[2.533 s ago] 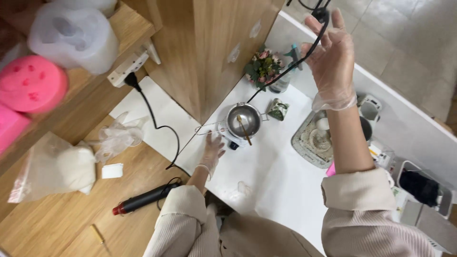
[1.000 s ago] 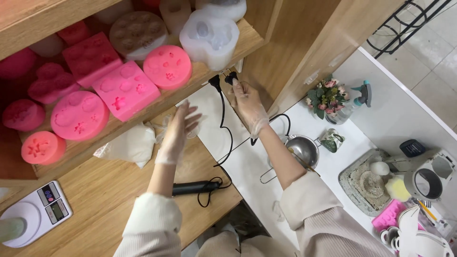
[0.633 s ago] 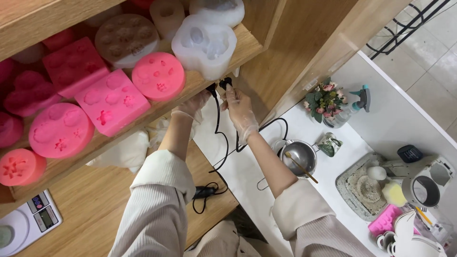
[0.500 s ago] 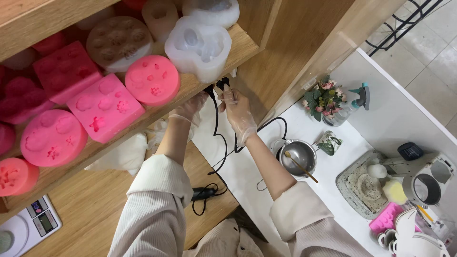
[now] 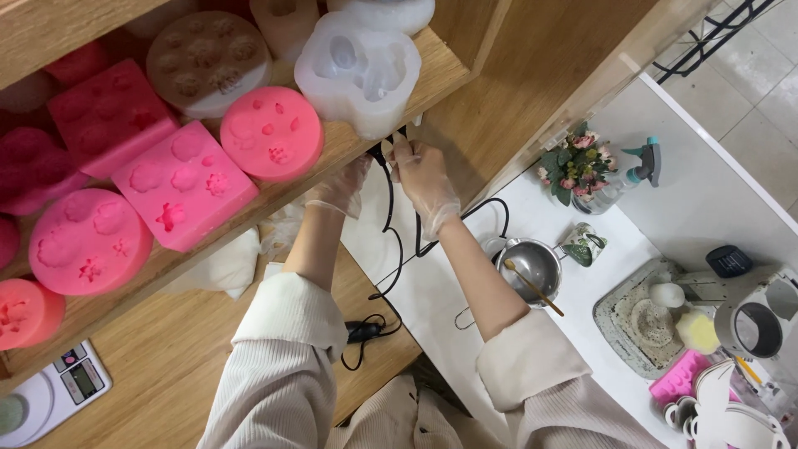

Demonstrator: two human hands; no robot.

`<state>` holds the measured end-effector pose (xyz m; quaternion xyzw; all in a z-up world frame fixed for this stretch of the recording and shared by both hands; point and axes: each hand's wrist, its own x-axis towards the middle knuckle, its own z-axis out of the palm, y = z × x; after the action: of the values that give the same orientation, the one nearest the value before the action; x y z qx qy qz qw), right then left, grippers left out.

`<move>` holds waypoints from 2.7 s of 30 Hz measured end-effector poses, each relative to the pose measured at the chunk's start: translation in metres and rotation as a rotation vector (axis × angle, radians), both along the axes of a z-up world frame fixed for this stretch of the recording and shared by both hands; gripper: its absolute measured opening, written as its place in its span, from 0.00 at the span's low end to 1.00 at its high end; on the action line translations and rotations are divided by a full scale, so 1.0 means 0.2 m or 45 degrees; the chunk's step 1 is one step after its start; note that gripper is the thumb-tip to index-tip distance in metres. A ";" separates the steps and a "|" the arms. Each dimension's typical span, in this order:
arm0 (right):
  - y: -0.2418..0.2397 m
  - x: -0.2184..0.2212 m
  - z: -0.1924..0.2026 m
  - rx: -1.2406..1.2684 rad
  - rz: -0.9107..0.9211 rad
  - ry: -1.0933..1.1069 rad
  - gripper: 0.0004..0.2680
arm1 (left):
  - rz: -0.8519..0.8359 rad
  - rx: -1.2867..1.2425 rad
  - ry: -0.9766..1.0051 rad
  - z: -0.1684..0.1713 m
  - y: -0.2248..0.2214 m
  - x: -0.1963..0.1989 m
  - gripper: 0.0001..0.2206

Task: Wiping down work surfaces and organizing tools in a candle studio.

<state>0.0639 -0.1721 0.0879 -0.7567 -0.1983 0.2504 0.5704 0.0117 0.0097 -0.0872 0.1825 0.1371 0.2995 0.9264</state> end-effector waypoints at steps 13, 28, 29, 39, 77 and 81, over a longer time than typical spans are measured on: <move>0.03 0.01 0.09 -0.033 0.047 0.024 0.15 | 0.170 -0.233 0.086 -0.01 -0.03 0.05 0.18; 0.04 0.00 0.10 -0.069 0.031 -0.181 0.12 | -0.116 0.013 0.197 0.32 -0.24 -0.02 0.14; 0.03 0.00 0.11 -0.070 0.035 -0.188 0.12 | -0.111 0.012 0.190 0.27 -0.26 0.01 0.14; 0.01 0.03 0.04 -0.285 -0.059 -0.591 0.10 | -0.192 0.019 0.477 -0.06 -0.31 0.28 0.10; -0.65 -1.27 -0.36 -0.830 0.847 -0.211 0.14 | -0.014 -0.493 1.063 0.16 -1.25 -2.35 0.23; -0.36 -1.27 -0.45 -0.705 0.862 -0.557 0.15 | 0.101 -0.446 0.916 0.20 -1.19 -2.42 0.21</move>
<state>-0.1905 -0.2436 -0.0026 -0.8079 -0.4743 0.3003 0.1794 -0.4721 -0.2281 -0.0468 0.1097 0.5087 0.2243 0.8239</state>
